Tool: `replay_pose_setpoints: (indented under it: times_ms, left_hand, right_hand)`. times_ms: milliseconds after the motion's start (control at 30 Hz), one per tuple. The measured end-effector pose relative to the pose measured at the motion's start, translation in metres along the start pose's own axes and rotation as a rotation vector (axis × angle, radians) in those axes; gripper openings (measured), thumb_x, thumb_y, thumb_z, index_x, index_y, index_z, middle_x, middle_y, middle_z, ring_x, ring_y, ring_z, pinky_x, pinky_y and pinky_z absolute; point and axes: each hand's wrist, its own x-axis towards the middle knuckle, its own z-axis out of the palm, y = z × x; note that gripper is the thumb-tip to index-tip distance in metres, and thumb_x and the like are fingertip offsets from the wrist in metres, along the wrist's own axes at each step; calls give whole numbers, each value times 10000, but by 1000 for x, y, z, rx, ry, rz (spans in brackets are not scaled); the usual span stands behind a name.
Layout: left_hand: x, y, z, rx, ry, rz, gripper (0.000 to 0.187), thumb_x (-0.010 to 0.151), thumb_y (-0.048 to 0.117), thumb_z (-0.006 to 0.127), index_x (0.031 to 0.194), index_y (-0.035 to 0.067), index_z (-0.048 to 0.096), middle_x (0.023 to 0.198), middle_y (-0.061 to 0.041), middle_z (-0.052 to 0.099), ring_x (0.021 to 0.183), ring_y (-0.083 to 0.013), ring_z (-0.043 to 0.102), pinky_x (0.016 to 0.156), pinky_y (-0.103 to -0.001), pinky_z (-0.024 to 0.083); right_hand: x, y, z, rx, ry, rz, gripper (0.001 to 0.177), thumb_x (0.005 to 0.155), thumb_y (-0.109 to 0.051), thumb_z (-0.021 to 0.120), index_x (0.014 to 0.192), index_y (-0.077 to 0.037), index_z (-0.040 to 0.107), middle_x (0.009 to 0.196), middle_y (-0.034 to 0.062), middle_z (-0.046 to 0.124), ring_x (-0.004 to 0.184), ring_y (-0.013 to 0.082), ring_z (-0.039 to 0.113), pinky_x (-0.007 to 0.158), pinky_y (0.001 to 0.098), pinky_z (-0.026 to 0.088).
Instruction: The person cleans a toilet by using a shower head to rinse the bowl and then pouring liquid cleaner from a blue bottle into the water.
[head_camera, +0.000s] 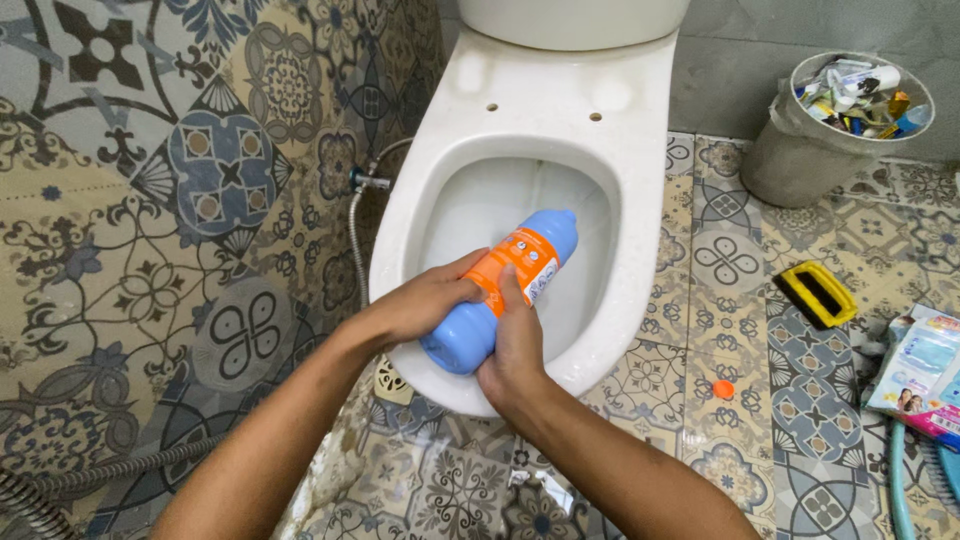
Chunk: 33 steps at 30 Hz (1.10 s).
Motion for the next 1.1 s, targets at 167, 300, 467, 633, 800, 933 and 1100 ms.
replay_pose_setpoints:
  times_ms: [167,300,467,633,800,933,1100]
  left_hand:
    - [9,-2,-20,118,-95,49,706,881,206,522,1572,130,397,1401,-114,641,1207,-171,608,1049,-268,430]
    - [15,-3,-41,64,-158,27,711,872,194,532,1565,100,405,1399,-124,647,1192,-171,611,1042,-266,438]
    - [22,-4,-60,180,-160,-50,697,878,218,553,1555,112,429,1395,-96,645,1176,-159,620,1029,-256,445]
    - [8,-13,-63,32,-107,-6,671,888,248,578,1532,90,470,1371,-123,657,1169,-172,634,1020,-272,474]
    - [-30,-35,-46,-302,131,142,649,899,338,664,1471,49,564,1286,-149,678,1141,-184,639,989,-298,500]
    - [-40,-50,-12,-292,471,463,733,786,247,820,1409,62,480,1230,-126,656,1085,-183,650,926,-330,554]
    - [-48,-57,-13,-230,652,578,551,845,185,814,1311,-3,587,1165,-124,662,1028,-174,642,895,-320,554]
  right_hand:
    - [5,14,4,51,-23,-82,531,1019,-434,504,1379,-44,485,1244,130,638,1158,243,648,1040,430,526]
    - [8,27,17,103,-20,-105,542,1018,-438,506,1392,-47,477,1269,140,629,1172,252,642,1052,441,519]
    - [9,34,34,146,5,-26,622,989,-510,488,1418,-61,470,1313,139,633,1220,268,632,1066,450,507]
    - [11,33,39,83,38,-13,612,976,-521,488,1413,-94,464,1288,123,635,1208,254,636,1059,454,516]
    - [17,29,40,41,-11,-70,566,1018,-533,505,1380,-97,492,1251,112,624,1157,214,631,1015,394,523]
    - [18,18,44,-208,-99,-43,537,999,-524,518,1291,-73,532,1147,137,661,1027,233,678,937,405,553]
    - [20,-18,43,-634,-88,119,530,931,-575,496,1272,-181,594,1115,8,714,964,112,684,832,334,523]
